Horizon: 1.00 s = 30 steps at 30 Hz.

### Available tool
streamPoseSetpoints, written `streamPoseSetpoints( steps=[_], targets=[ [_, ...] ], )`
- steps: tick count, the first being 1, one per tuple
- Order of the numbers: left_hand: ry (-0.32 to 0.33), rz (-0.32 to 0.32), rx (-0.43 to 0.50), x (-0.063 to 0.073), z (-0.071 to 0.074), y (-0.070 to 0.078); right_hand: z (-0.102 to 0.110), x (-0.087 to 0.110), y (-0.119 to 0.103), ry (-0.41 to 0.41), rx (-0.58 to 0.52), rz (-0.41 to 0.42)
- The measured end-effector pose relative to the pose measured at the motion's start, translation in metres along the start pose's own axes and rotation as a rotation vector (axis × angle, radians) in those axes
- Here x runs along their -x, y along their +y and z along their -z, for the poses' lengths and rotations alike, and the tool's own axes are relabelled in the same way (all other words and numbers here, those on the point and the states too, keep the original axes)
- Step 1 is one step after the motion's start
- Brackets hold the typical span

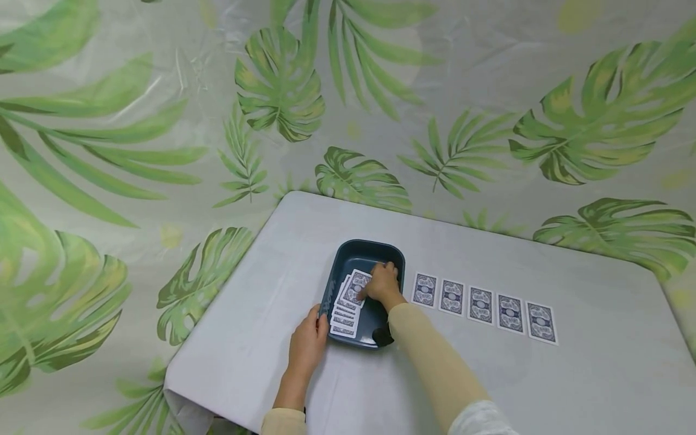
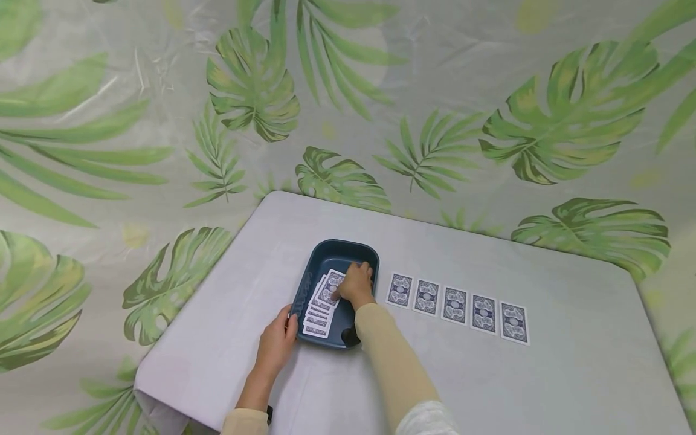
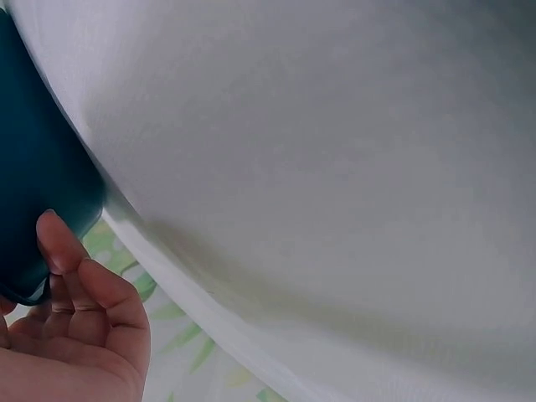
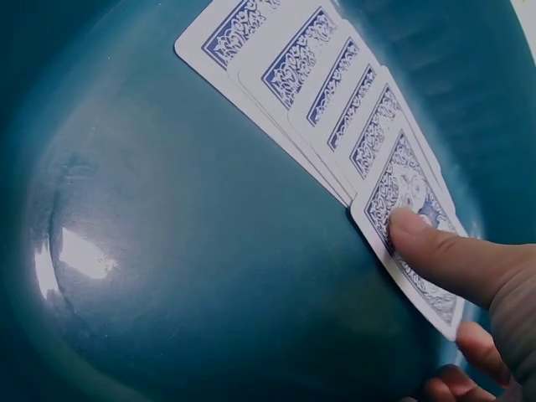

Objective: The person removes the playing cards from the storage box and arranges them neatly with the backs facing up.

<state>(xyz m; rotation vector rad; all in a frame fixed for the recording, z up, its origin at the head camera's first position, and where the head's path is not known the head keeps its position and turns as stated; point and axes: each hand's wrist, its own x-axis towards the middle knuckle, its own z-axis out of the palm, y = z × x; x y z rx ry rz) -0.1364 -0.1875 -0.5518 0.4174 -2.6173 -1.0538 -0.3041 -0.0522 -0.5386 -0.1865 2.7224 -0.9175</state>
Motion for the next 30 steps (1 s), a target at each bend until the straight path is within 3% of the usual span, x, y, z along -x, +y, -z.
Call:
streamPoseSetpoints(
  steps=[9, 20, 30],
  targets=[
    [-0.030, -0.011, 0.002, 0.002, -0.005, 0.008, 0.016, 0.007, 0.007, 0.029, -0.080, 0.038],
    [-0.011, -0.019, 0.005, 0.003, -0.001, 0.008, 0.060, 0.011, -0.001, -0.035, -0.362, 0.163],
    [-0.036, 0.028, -0.004, 0.004, 0.002, 0.007, 0.107, 0.017, 0.019, -0.017, -0.504, 0.037]
  ],
)
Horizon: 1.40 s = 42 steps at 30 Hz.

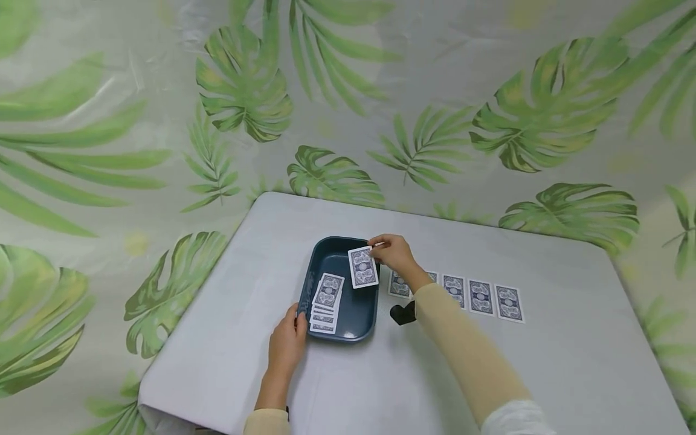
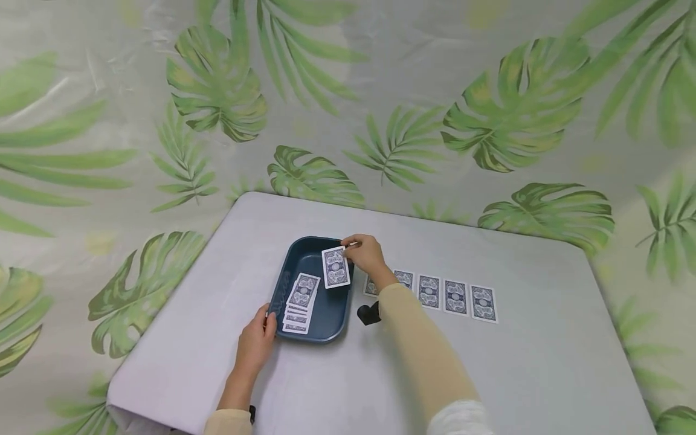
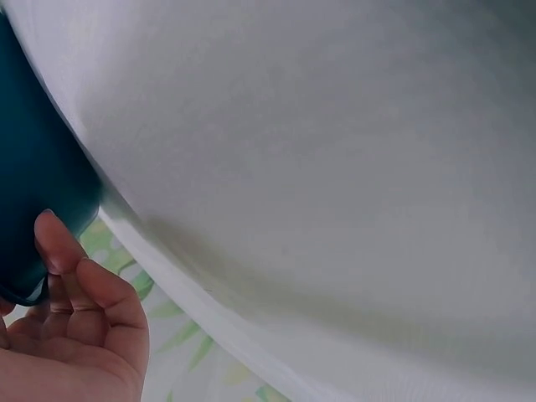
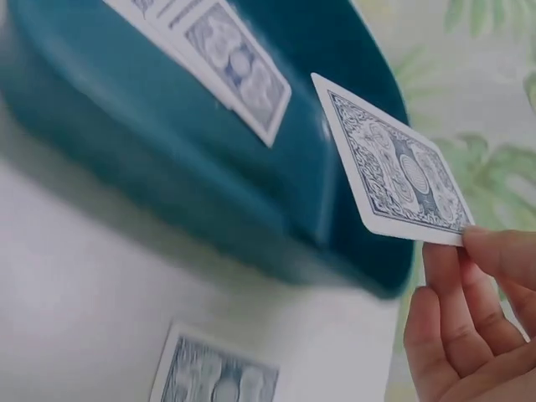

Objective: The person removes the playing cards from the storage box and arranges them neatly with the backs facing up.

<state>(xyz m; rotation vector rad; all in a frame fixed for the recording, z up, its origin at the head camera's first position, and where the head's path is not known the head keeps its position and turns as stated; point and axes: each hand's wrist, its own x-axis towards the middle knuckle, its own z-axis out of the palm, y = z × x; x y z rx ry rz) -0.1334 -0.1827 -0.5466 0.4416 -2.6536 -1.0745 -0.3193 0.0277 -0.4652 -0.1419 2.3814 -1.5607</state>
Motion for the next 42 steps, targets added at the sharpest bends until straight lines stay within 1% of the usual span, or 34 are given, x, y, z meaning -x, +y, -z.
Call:
streamPoseSetpoints(
  steps=[7, 11, 17, 20, 26, 34, 38, 39, 42],
  targets=[
    [-0.010, 0.021, -0.006, 0.000, 0.001, 0.002, 0.032, 0.000, 0.019, 0.050, -0.053, -0.057],
    [-0.013, 0.024, -0.014, 0.000, 0.000, 0.003, 0.052, 0.002, 0.029, 0.076, -0.044, -0.075],
    [-0.032, 0.045, -0.004, 0.002, -0.002, 0.006, 0.087, 0.008, 0.046, 0.125, -0.031, -0.104],
    [-0.040, 0.045, -0.007, 0.003, -0.002, 0.007, 0.102, 0.013, 0.054, 0.157, -0.049, -0.138],
    [-0.045, 0.041, -0.015, 0.002, 0.000, 0.008, 0.128, 0.025, 0.066, 0.202, -0.066, -0.176],
    [-0.078, 0.072, -0.024, 0.001, 0.004, 0.009, 0.165, 0.043, 0.084, 0.275, -0.096, -0.225],
    [-0.071, 0.062, -0.024, 0.002, 0.003, 0.008, 0.180, 0.050, 0.095, 0.325, -0.099, -0.260],
    [-0.072, 0.061, -0.023, 0.002, 0.003, 0.008, 0.183, 0.049, 0.104, 0.343, -0.121, -0.260],
    [-0.068, 0.051, -0.023, 0.003, 0.001, 0.009, 0.191, 0.052, 0.114, 0.385, -0.139, -0.281]
  ],
)
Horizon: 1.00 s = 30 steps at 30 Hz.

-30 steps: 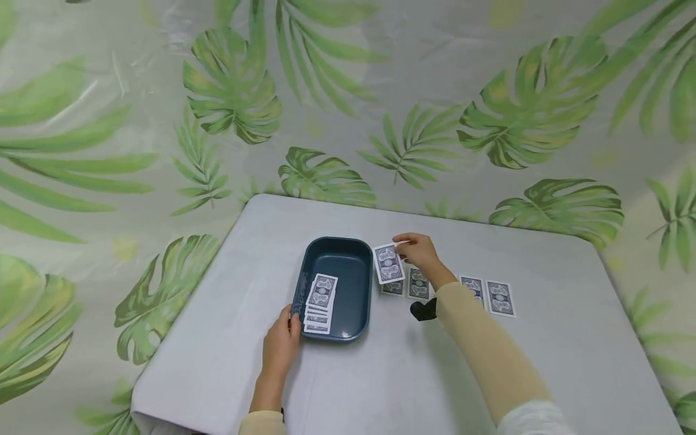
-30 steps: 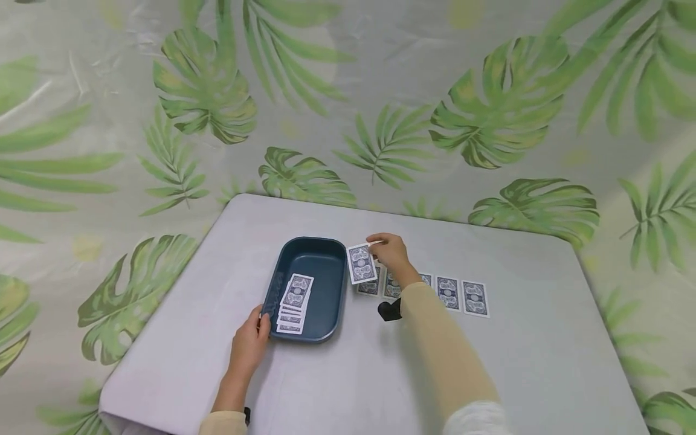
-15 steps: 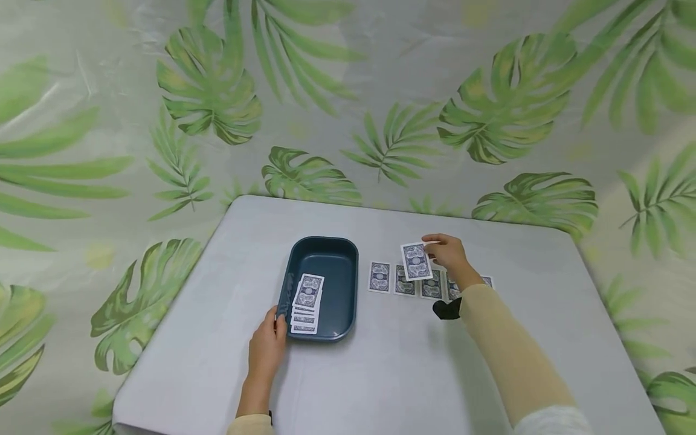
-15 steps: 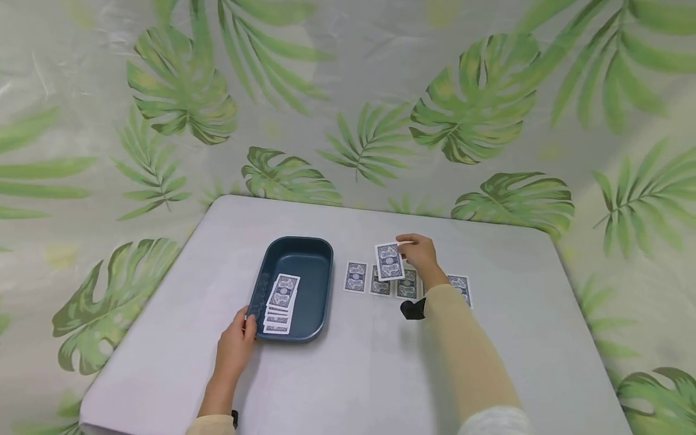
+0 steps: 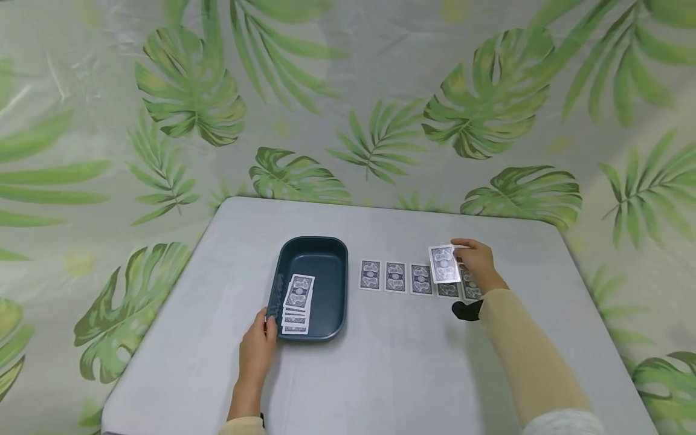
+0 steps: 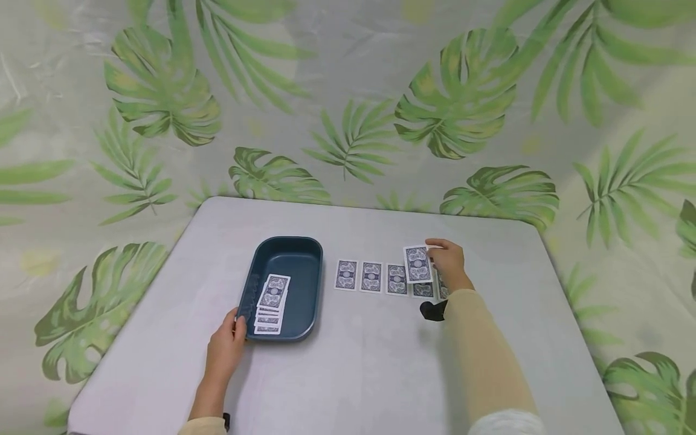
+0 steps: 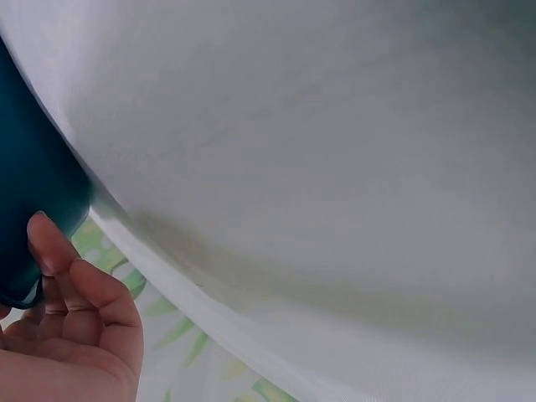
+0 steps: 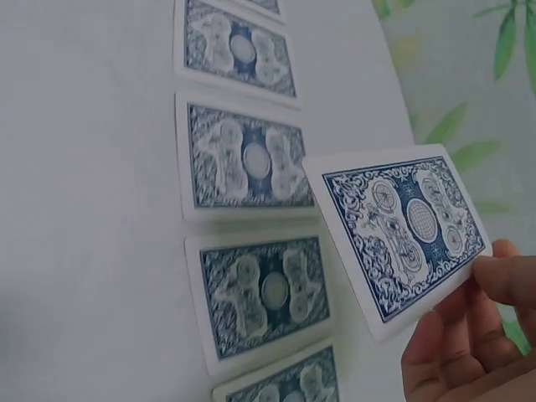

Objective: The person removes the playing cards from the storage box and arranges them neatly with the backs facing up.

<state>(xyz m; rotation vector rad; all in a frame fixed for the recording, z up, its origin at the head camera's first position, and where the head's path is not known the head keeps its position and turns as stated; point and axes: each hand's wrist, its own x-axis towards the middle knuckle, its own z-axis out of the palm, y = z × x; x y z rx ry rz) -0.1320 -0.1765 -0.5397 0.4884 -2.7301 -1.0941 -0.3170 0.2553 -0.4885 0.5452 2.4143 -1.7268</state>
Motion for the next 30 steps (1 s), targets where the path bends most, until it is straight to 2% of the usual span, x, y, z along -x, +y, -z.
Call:
streamPoseSetpoints(
  steps=[3, 5, 12, 26, 30],
  targets=[
    [0.015, -0.010, -0.004, 0.000, 0.000, 0.000, 0.007, -0.005, 0.010, 0.050, 0.000, -0.023],
    [0.021, -0.013, -0.008, 0.000, 0.001, 0.000, 0.010, -0.002, 0.010, 0.085, 0.031, -0.051],
    [0.000, 0.002, -0.003, 0.000, 0.001, 0.002, 0.028, -0.004, 0.027, 0.190, 0.087, -0.097],
    [-0.021, 0.017, -0.005, 0.000, 0.000, 0.002, 0.055, -0.006, 0.044, 0.285, 0.023, -0.230],
    [0.008, -0.005, -0.010, 0.002, 0.000, 0.002, 0.066, -0.003, 0.053, 0.281, 0.033, -0.260]
  ],
)
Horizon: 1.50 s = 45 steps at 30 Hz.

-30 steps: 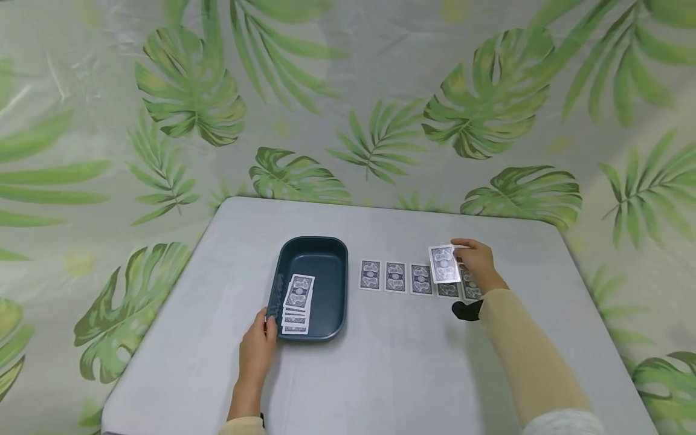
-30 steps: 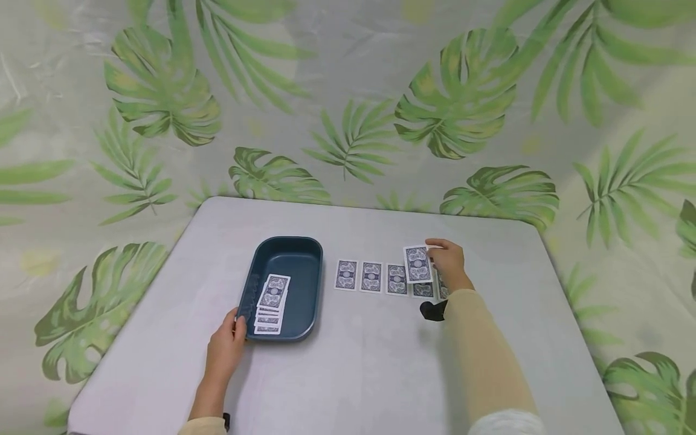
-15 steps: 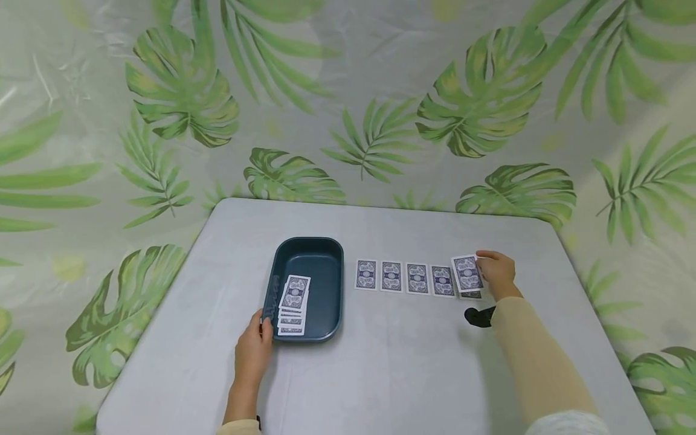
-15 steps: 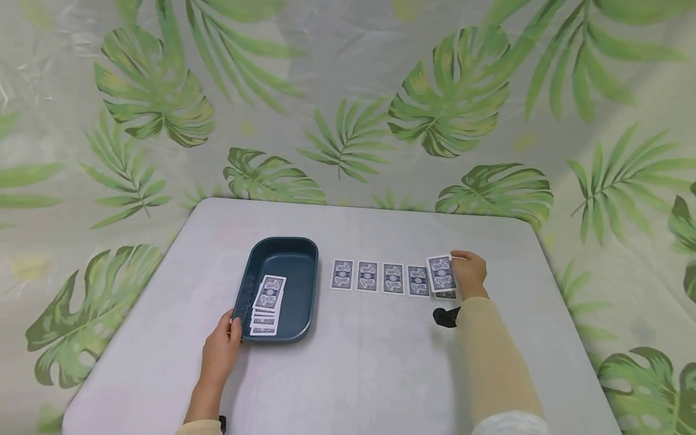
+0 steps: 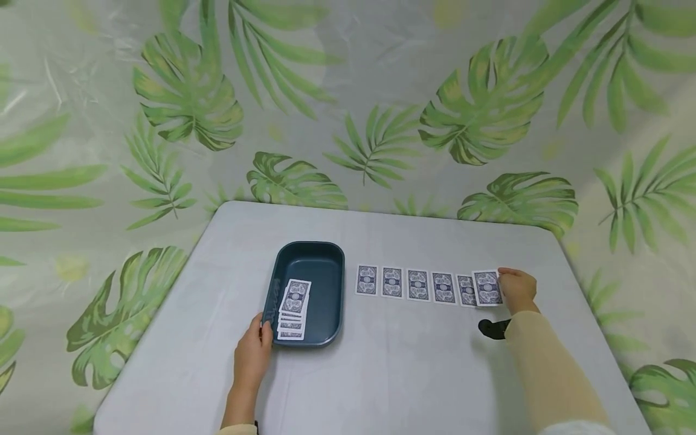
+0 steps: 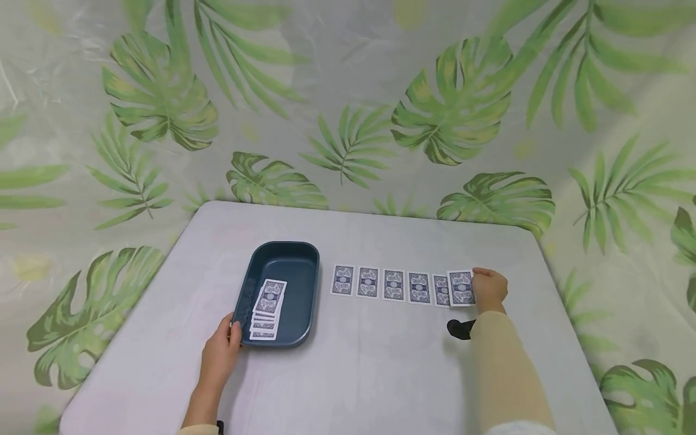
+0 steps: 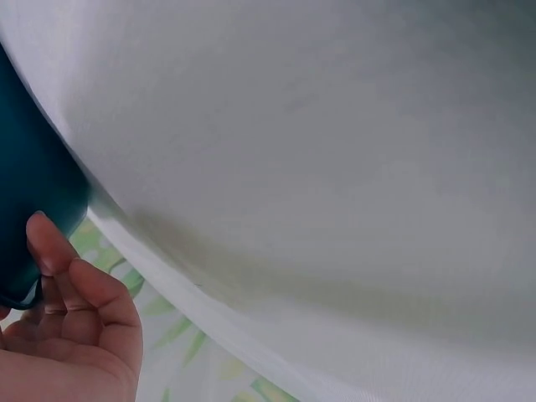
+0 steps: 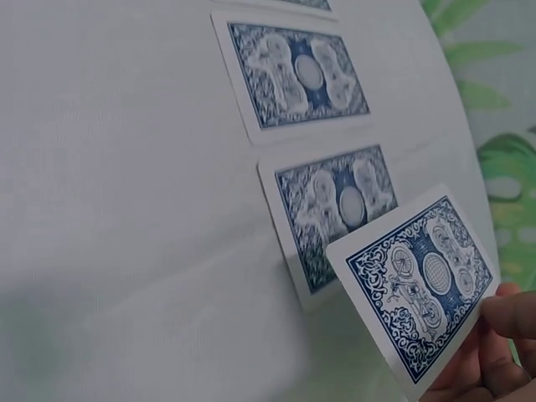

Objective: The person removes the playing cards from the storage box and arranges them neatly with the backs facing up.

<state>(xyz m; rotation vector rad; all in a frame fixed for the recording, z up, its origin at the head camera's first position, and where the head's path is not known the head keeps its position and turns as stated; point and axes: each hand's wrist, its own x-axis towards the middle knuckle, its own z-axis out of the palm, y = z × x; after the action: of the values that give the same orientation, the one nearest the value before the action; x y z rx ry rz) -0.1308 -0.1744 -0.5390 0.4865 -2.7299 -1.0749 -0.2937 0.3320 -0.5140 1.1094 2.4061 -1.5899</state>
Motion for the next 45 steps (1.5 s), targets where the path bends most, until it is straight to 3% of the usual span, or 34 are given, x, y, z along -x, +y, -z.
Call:
streamPoseSetpoints(
  steps=[5, 16, 27, 34, 40, 45],
  targets=[
    [0.014, -0.019, -0.007, 0.001, 0.001, -0.002, 0.008, -0.002, 0.013, 0.006, 0.016, -0.010],
    [-0.012, 0.005, -0.002, 0.001, 0.007, -0.002, 0.014, -0.008, 0.027, 0.052, 0.031, -0.010],
    [-0.021, 0.009, -0.002, -0.003, 0.007, -0.001, 0.010, -0.013, 0.037, 0.077, 0.027, 0.070],
    [-0.032, 0.018, 0.006, 0.000, 0.003, -0.002, 0.012, -0.010, 0.039, 0.070, 0.046, 0.056],
    [-0.021, 0.010, 0.006, 0.001, 0.001, -0.002, 0.014, -0.013, 0.038, 0.086, 0.087, 0.103],
    [-0.012, 0.015, 0.000, 0.000, 0.002, -0.001, 0.014, -0.018, 0.029, 0.052, 0.109, 0.107]
  ],
)
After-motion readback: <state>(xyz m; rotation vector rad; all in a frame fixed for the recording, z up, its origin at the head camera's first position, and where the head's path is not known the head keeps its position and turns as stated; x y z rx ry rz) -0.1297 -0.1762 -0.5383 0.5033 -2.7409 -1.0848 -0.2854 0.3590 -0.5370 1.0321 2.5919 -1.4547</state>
